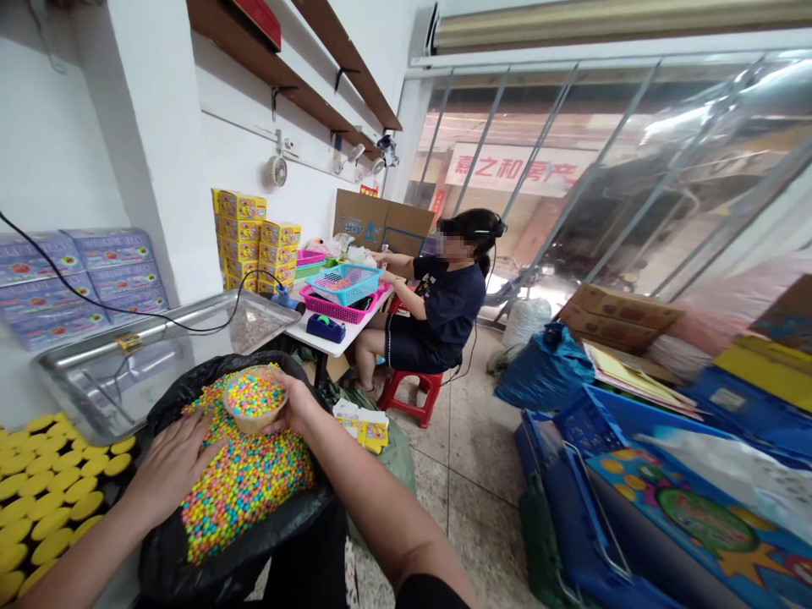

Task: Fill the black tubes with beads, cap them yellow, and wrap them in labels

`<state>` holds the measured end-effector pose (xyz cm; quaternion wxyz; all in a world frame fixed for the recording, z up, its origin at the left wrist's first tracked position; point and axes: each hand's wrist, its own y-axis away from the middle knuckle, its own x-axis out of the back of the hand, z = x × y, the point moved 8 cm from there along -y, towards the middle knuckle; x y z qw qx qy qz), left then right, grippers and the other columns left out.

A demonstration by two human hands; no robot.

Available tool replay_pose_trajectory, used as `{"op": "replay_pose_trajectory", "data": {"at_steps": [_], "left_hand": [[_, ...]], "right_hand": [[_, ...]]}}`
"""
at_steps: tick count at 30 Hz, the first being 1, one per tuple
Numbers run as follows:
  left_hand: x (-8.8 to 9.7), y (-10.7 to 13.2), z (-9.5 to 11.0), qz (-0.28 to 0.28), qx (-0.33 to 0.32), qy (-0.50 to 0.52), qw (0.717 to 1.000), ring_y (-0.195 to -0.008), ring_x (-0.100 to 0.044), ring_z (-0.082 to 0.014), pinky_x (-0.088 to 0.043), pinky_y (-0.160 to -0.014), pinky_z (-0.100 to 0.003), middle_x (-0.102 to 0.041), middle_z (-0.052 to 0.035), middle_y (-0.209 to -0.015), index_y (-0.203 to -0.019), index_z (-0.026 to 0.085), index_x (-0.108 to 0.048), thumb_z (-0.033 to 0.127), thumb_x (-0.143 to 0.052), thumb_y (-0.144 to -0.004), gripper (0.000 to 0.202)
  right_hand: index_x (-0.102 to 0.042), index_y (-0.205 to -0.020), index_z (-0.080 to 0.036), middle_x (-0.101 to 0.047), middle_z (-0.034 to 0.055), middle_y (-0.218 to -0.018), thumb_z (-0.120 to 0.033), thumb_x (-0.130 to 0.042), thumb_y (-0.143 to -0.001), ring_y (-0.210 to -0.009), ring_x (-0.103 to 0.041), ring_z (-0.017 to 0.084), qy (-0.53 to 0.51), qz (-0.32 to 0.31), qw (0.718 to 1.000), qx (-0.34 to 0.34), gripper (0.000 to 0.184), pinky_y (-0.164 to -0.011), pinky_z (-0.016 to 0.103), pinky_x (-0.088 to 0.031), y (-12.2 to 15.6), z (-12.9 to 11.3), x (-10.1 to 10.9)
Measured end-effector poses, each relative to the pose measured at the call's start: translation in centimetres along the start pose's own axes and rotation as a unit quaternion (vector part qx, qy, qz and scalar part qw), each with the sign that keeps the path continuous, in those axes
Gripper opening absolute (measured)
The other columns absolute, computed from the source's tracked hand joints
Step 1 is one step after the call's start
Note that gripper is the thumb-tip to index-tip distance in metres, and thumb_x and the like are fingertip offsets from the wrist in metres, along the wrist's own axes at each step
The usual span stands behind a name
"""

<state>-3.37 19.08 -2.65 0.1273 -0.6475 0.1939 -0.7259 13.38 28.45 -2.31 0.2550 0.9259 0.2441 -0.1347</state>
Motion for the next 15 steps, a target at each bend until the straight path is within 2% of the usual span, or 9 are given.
{"op": "replay_pose_trajectory", "data": {"at_steps": [5, 15], "left_hand": [[0.6, 0.0, 0.6, -0.005, -0.009, -0.012, 1.000, -0.131, -0.052, -0.0367, -0.040, -0.109, -0.051, -0.054, -0.0234, -0.142, -0.133, 0.004, -0.059, 0.047, -0.032, -0.097, 0.063], [0.7, 0.0, 0.8, -0.022, -0.002, -0.022, 1.000, -0.132, -0.051, -0.0371, -0.038, -0.110, -0.051, -0.054, -0.0236, -0.142, -0.130, 0.007, -0.063, 0.050, -0.039, -0.097, 0.060]], "right_hand": [[-0.061, -0.112, -0.013, -0.071, 0.0119, -0.082, -0.049, -0.030, -0.097, -0.059, -0.067, 0.022, 0.001, -0.012, 1.000, -0.005, 0.050, -0.038, 0.032, -0.056, 0.6, -0.5, -0.1], [-0.060, -0.105, -0.013, -0.069, 0.0099, -0.075, -0.050, -0.031, -0.096, -0.058, -0.067, 0.023, 0.004, -0.006, 1.000, 0.004, 0.048, -0.037, 0.034, -0.056, 1.5, -1.5, 0.3]]}}
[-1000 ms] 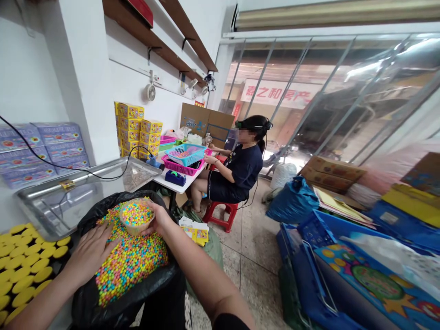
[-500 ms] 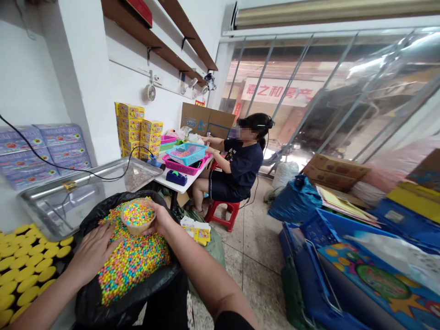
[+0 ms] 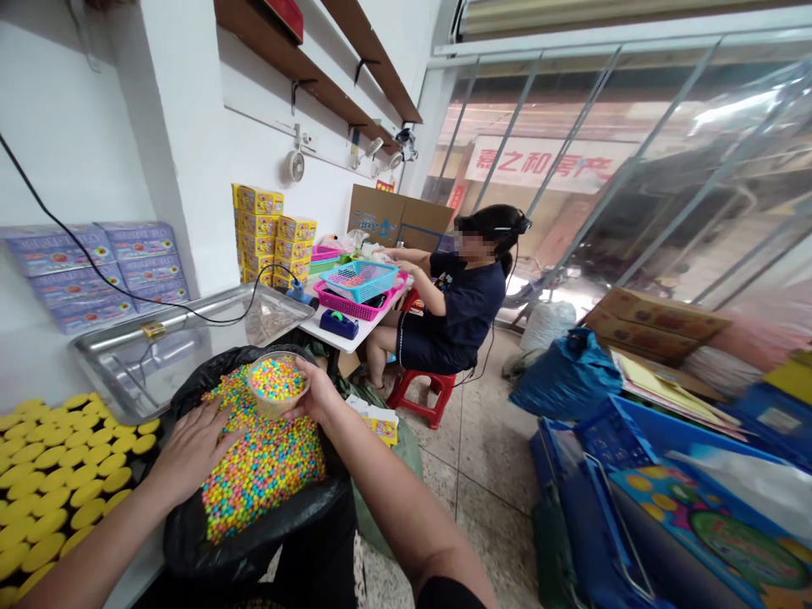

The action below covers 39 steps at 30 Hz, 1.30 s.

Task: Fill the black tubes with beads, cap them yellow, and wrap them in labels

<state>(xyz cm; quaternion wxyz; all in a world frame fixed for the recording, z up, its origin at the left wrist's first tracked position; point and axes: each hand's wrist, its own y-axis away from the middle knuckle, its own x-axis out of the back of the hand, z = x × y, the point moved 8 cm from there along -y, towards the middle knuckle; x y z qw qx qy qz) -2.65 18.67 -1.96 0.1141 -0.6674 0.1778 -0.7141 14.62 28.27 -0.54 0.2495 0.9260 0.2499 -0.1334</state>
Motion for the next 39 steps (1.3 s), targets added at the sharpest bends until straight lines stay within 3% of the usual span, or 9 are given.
{"op": "replay_pose_trajectory", "data": {"at_steps": [14, 27, 39], "left_hand": [[0.7, 0.1, 0.7, -0.021, -0.006, -0.025, 0.999, -0.133, -0.049, -0.0379, -0.037, -0.111, -0.050, -0.052, -0.0228, -0.144, -0.132, 0.008, -0.062, 0.056, -0.044, -0.096, 0.063], [-0.2, 0.2, -0.2, -0.027, 0.008, -0.002, 1.000, -0.135, -0.048, -0.0365, -0.036, -0.112, -0.051, -0.051, -0.0209, -0.146, -0.136, 0.010, -0.059, 0.051, -0.042, -0.098, 0.059], [0.4, -0.2, 0.0, -0.067, 0.005, -0.050, 0.996, -0.136, -0.046, -0.0361, -0.037, -0.110, -0.048, -0.050, -0.0201, -0.147, -0.138, 0.010, -0.058, 0.050, -0.041, -0.098, 0.059]], "right_hand": [[-0.059, -0.107, -0.013, -0.066, 0.0080, -0.069, -0.051, -0.033, -0.097, -0.054, -0.065, 0.021, -0.021, 0.054, 0.998, 0.005, 0.047, -0.038, 0.032, -0.055, 2.4, -2.4, 2.9], [-0.060, -0.111, -0.013, -0.069, 0.0093, -0.071, -0.050, -0.036, -0.097, -0.053, -0.066, 0.023, -0.042, 0.158, 0.985, 0.056, 0.047, -0.039, 0.032, -0.053, 7.0, -5.8, 9.6], [-0.063, -0.110, -0.013, -0.070, 0.0102, -0.075, -0.053, -0.036, -0.096, -0.056, -0.065, 0.022, -0.061, 0.207, 0.975, 0.054, 0.050, -0.041, 0.031, -0.051, 8.5, -4.9, 14.6]]}}
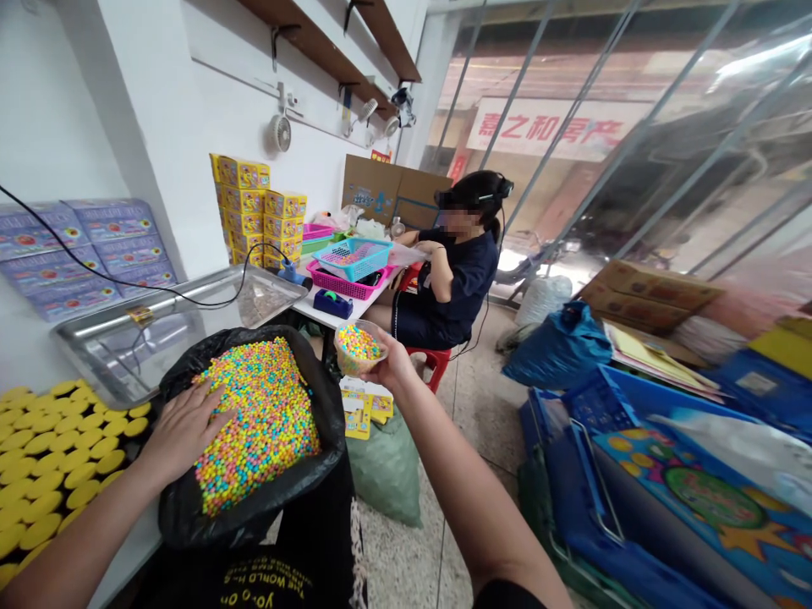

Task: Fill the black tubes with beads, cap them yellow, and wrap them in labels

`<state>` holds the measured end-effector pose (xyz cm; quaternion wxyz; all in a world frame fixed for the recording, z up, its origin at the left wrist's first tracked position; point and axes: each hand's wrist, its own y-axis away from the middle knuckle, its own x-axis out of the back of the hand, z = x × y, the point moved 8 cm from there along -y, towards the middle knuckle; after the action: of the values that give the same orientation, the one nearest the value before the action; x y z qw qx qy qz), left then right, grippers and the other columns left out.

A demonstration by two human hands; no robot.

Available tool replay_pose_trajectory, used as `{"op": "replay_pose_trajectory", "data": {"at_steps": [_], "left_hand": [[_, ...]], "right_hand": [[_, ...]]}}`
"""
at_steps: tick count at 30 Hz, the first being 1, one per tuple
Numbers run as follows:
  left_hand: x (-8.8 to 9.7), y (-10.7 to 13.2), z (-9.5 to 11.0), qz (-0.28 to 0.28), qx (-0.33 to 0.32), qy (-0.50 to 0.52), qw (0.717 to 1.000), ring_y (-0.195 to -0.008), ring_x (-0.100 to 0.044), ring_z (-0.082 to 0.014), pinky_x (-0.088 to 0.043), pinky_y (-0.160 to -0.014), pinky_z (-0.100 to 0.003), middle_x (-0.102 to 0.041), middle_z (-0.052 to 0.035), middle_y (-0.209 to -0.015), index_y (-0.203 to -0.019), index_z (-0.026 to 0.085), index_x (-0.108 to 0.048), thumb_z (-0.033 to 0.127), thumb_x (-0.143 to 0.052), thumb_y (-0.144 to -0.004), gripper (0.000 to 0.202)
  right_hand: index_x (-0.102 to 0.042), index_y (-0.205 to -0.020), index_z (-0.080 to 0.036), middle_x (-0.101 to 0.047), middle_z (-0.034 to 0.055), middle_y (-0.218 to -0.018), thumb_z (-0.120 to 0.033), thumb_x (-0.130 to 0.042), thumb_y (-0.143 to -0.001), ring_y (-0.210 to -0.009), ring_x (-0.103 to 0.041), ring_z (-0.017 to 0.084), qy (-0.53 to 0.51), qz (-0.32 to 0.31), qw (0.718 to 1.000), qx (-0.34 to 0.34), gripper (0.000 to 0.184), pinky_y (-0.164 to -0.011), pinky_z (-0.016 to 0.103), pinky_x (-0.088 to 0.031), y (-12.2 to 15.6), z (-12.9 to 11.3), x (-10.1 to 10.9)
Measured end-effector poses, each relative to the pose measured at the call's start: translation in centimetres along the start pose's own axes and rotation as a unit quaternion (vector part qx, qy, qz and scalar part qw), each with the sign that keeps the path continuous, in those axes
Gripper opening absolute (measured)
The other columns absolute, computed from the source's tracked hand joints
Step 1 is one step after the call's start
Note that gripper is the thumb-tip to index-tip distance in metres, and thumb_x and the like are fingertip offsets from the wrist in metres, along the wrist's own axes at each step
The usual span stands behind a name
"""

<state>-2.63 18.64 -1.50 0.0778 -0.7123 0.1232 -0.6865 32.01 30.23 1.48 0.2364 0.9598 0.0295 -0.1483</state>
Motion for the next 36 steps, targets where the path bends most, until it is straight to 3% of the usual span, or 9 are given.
{"op": "replay_pose_trajectory", "data": {"at_steps": [6, 20, 26, 36], "left_hand": [[-0.2, 0.0, -0.2, 0.007, -0.006, -0.004, 1.000, -0.135, -0.048, -0.0362, -0.037, -0.110, -0.048, -0.050, -0.0204, -0.147, -0.137, 0.010, -0.058, 0.051, -0.038, -0.097, 0.060], [0.0, 0.0, -0.4, 0.021, -0.004, 0.038, 0.999, -0.134, -0.048, -0.0374, -0.038, -0.108, -0.052, -0.052, -0.0209, -0.145, -0.134, 0.010, -0.060, 0.052, -0.038, -0.095, 0.061], [0.1, 0.1, -0.2, -0.003, 0.001, 0.013, 1.000, -0.136, -0.046, -0.0357, -0.037, -0.109, -0.050, -0.049, -0.0184, -0.148, -0.138, 0.010, -0.058, 0.048, -0.042, -0.095, 0.060], [-0.6, 0.3, -0.5, 0.020, -0.014, 0.014, 1.000, -0.135, -0.047, -0.0368, -0.038, -0.109, -0.051, -0.052, -0.0194, -0.146, -0.134, 0.011, -0.061, 0.053, -0.040, -0.094, 0.062]], "right_hand": [[-0.064, -0.111, -0.015, -0.071, 0.0104, -0.082, -0.056, -0.038, -0.094, -0.063, -0.066, 0.024, -0.012, 0.009, 1.000, 0.004, 0.051, -0.047, 0.032, -0.052, -0.4, 0.2, 1.3], [-0.061, -0.113, -0.015, -0.071, 0.0103, -0.080, -0.054, -0.038, -0.095, -0.063, -0.067, 0.023, -0.013, 0.012, 1.000, 0.007, 0.049, -0.049, 0.031, -0.051, 0.4, 0.2, 2.0], [-0.061, -0.116, -0.013, -0.073, 0.0145, -0.085, -0.054, -0.039, -0.094, -0.065, -0.068, 0.026, -0.023, 0.027, 0.999, 0.009, 0.051, -0.047, 0.032, -0.049, 0.4, 0.0, 2.7], [-0.063, -0.112, -0.014, -0.070, 0.0112, -0.074, -0.052, -0.037, -0.095, -0.060, -0.065, 0.025, -0.038, 0.043, 0.998, 0.003, 0.049, -0.047, 0.033, -0.050, -0.2, 0.6, 4.0]]}}
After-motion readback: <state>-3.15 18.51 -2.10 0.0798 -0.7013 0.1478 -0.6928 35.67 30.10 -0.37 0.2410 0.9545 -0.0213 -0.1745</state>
